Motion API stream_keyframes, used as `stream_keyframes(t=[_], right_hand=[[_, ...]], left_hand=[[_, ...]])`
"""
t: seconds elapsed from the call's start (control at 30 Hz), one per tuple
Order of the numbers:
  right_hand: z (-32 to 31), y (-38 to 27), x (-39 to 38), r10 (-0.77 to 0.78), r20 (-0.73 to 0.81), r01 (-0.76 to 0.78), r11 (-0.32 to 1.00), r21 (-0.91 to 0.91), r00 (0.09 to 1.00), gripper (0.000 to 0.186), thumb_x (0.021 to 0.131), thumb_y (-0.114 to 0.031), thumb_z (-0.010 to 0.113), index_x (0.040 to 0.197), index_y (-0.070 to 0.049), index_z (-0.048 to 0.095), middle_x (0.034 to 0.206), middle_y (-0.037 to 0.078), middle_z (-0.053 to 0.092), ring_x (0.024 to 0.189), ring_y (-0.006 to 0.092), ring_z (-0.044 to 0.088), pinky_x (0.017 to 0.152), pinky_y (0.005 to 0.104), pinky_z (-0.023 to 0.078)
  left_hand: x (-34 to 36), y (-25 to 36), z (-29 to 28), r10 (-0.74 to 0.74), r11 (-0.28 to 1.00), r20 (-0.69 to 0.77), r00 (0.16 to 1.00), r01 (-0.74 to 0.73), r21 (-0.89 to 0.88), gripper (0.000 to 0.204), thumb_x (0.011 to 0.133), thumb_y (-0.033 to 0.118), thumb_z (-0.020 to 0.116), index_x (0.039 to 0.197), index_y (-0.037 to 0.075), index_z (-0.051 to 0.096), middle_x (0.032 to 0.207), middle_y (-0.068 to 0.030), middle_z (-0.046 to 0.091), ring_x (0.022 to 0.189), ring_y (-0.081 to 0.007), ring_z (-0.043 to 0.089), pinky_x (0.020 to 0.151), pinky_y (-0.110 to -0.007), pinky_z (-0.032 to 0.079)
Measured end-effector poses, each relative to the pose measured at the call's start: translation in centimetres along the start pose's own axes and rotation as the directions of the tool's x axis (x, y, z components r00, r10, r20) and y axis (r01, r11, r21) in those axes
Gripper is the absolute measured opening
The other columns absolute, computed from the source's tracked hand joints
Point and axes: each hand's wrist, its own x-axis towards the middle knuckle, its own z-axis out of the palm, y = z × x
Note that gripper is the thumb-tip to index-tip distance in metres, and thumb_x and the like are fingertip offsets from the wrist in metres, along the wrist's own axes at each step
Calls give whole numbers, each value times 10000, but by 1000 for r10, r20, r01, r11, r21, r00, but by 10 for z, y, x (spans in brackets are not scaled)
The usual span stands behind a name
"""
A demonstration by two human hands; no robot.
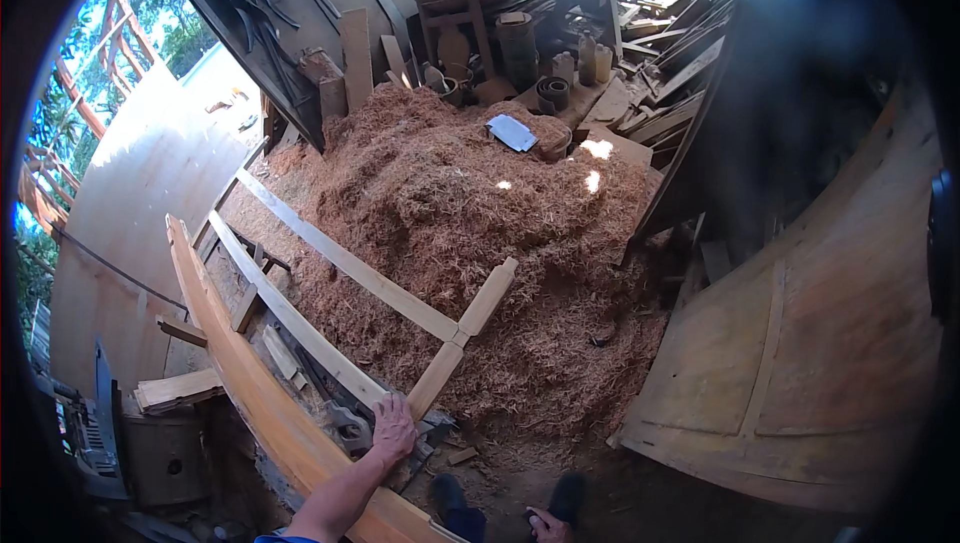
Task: The person uses a chisel and hammer to carve out a joint in a wooden frame. They then refine the joint by hand with the chisel and test the fit with another piece of wood.
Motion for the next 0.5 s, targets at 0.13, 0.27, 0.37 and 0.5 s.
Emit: stream_keyframes(t=[0.13,0.27,0.37,0.5], right_hand=[[13,-31,8,183,156,-183,983,-18,971,321,1022,-316,607,1250,-121,722,1161,124,752,1069,245,722,885,346,551],[36,-58,17,119,162,-110,992,-64,980,320,1019,-328,613,1254,-141,724,1136,105,761,1015,222,729,872,341,553],[61,-69,22,179,221,-177,984,-30,959,312,1027,-331,606,1263,-161,720,1148,89,758,953,208,721,871,344,551],[93,-70,36,102,212,-89,993,-72,972,271,1003,-273,624,1183,-101,731,1041,106,728,921,232,687,853,375,531]], left_hand=[[0,-5,-3,7,995,57,998,-1,-99,656,830,372,649,1331,-35,530,1360,-216,481,1340,-402,396,1061,-604,326],[3,-7,11,45,998,2,999,-45,-39,568,885,328,572,1322,-34,548,1372,-211,479,1357,-408,381,1060,-648,307],[0,-5,23,37,999,-51,998,-39,-29,552,898,282,534,1331,-61,544,1376,-226,483,1350,-411,387,1079,-652,296],[-2,-4,25,43,998,-74,996,-46,-32,594,890,308,549,1339,-80,543,1395,-242,473,1369,-431,371,1102,-665,267]])
